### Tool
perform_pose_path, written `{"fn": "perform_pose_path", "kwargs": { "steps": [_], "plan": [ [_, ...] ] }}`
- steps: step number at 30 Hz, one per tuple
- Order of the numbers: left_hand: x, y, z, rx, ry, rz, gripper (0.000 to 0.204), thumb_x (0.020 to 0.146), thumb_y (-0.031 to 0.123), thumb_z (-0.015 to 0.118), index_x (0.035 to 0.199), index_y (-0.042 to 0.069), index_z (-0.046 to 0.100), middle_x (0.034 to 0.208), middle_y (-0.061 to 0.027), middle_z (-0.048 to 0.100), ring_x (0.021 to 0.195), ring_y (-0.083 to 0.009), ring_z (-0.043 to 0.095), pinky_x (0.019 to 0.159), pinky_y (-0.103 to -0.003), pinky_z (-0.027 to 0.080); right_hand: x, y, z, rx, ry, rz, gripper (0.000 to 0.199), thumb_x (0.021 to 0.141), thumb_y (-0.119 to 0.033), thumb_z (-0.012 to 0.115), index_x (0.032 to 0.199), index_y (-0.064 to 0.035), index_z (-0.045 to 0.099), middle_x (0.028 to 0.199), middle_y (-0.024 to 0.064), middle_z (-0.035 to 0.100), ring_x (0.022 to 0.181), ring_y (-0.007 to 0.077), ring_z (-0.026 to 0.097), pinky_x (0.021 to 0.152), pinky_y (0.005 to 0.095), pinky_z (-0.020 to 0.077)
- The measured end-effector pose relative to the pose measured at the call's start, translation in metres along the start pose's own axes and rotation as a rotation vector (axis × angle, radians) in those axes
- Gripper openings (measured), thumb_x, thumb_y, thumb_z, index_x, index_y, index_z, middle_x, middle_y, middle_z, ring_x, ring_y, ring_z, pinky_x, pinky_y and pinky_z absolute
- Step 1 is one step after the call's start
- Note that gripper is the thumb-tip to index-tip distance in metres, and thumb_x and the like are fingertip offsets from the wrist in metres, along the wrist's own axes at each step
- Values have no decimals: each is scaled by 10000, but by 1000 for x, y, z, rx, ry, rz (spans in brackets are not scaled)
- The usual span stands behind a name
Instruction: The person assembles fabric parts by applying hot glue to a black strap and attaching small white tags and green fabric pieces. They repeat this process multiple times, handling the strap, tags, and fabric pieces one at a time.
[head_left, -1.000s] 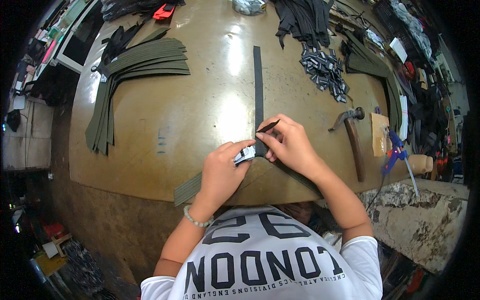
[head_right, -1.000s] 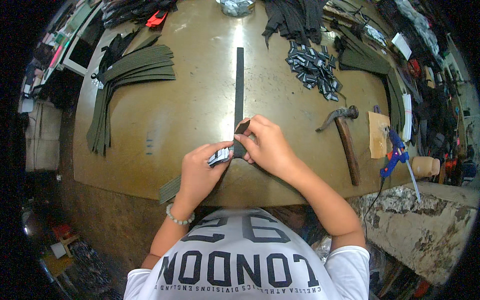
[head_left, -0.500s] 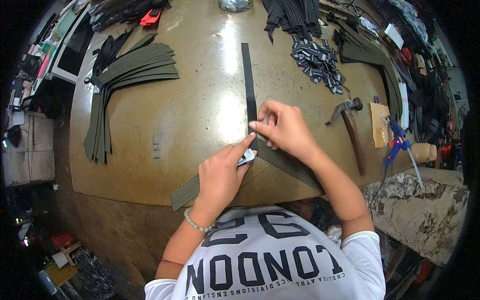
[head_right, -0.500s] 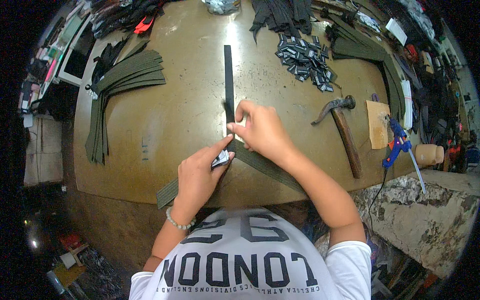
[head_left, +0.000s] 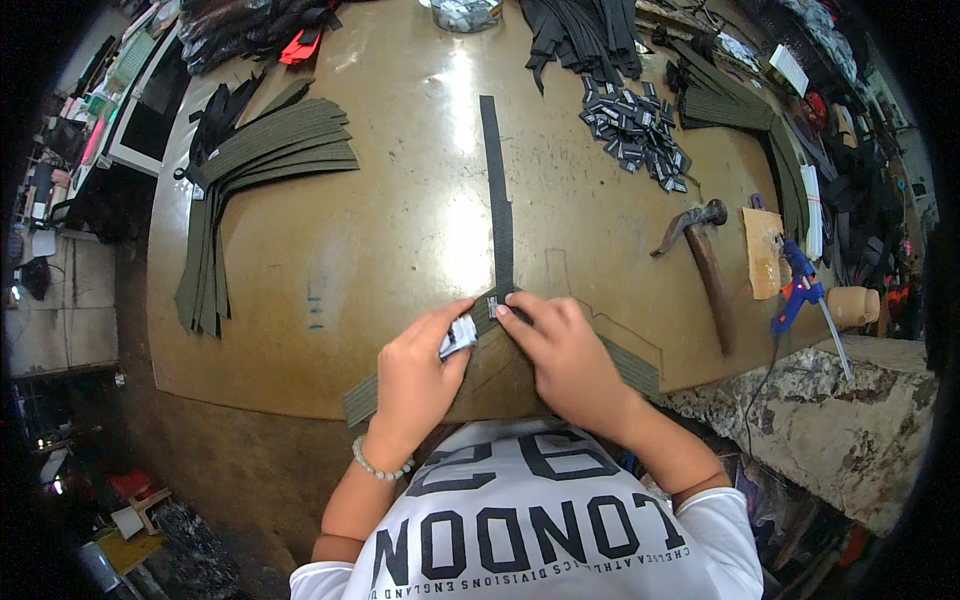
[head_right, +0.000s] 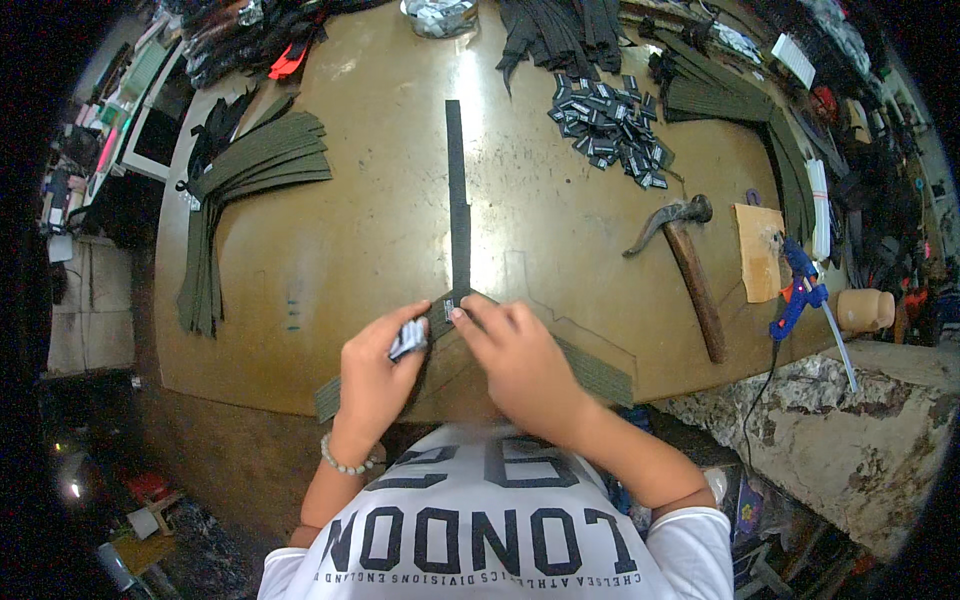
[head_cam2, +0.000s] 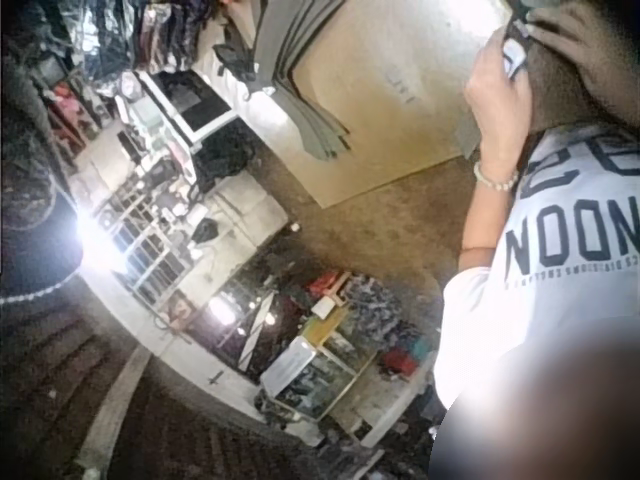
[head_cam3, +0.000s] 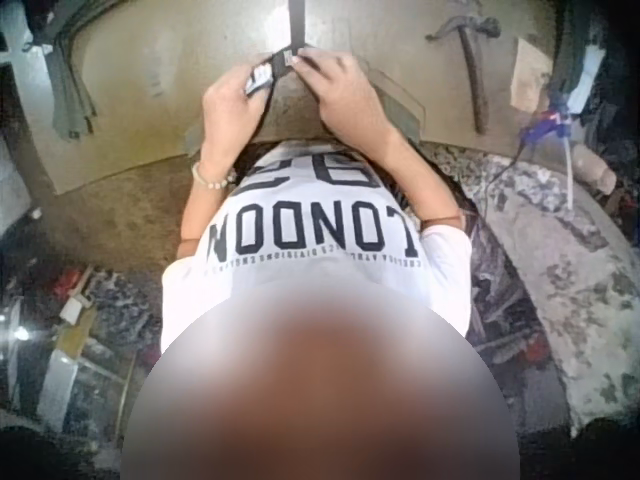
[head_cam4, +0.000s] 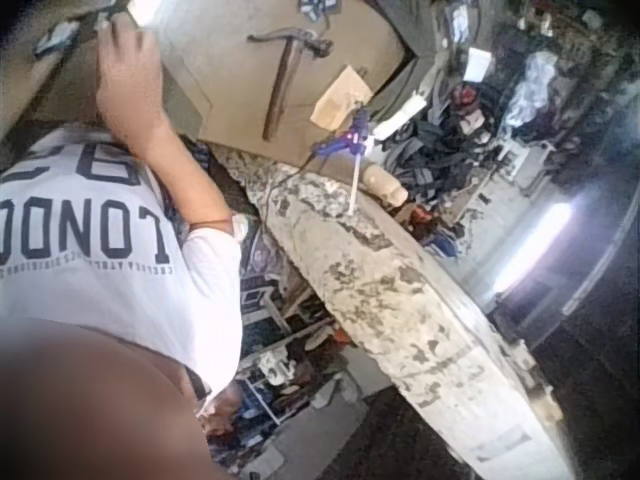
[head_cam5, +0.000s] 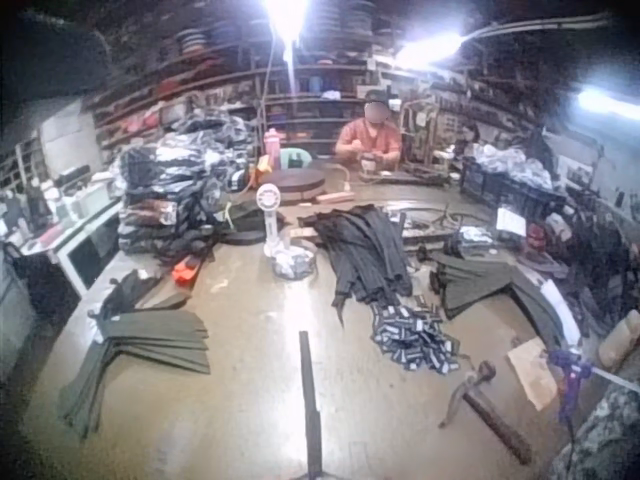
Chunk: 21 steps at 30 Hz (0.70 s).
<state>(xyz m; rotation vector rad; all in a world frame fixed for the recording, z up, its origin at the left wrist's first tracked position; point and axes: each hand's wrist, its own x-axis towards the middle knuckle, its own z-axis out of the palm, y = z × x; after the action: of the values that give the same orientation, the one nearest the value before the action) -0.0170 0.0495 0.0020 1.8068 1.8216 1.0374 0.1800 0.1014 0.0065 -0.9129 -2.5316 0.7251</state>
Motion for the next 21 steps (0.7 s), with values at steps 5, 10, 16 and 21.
{"fn": "perform_pose_path", "kwargs": {
  "steps": [5, 10, 16, 21],
  "plan": [
    [-9, 7, 0, 124, -78, -104, 384, 781, 41, 714, 1155, 119, 669, 851, -136, 660, 738, -331, 652, 640, -385, 522, -39, 60, -39, -386, 573, 468, 420, 932, -214, 620, 1295, -12, 560, 1276, 171, 589, 1213, 349, 504, 1071, 471, 344],
    [-6, 5, 3, 92, -64, -90, 311, 801, 46, 724, 1107, 80, 680, 879, -159, 681, 758, -332, 668, 656, -364, 530, -51, 64, -84, -411, 339, 1019, 373, 959, -281, 616, 1165, 26, 563, 1142, 211, 605, 1078, 341, 570, 905, 483, 440],
    [-9, -4, 5, -8, 4, -32, 365, 734, 8, 729, 1087, 71, 658, 953, -145, 692, 816, -340, 680, 693, -396, 552, -22, -25, -54, 92, 40, 696, 260, 918, -162, 614, 1094, 22, 561, 920, 273, 641, 826, 436, 641, 720, 481, 524],
    [-10, -6, 5, -22, 4, -40, 351, 736, 8, 726, 1075, 70, 658, 961, -154, 695, 833, -344, 682, 705, -399, 552, -27, -17, -31, 185, 262, 587, 295, 990, -270, 561, 1113, -3, 551, 827, 277, 645, 793, 476, 641, 644, 507, 518]
  ]
}}
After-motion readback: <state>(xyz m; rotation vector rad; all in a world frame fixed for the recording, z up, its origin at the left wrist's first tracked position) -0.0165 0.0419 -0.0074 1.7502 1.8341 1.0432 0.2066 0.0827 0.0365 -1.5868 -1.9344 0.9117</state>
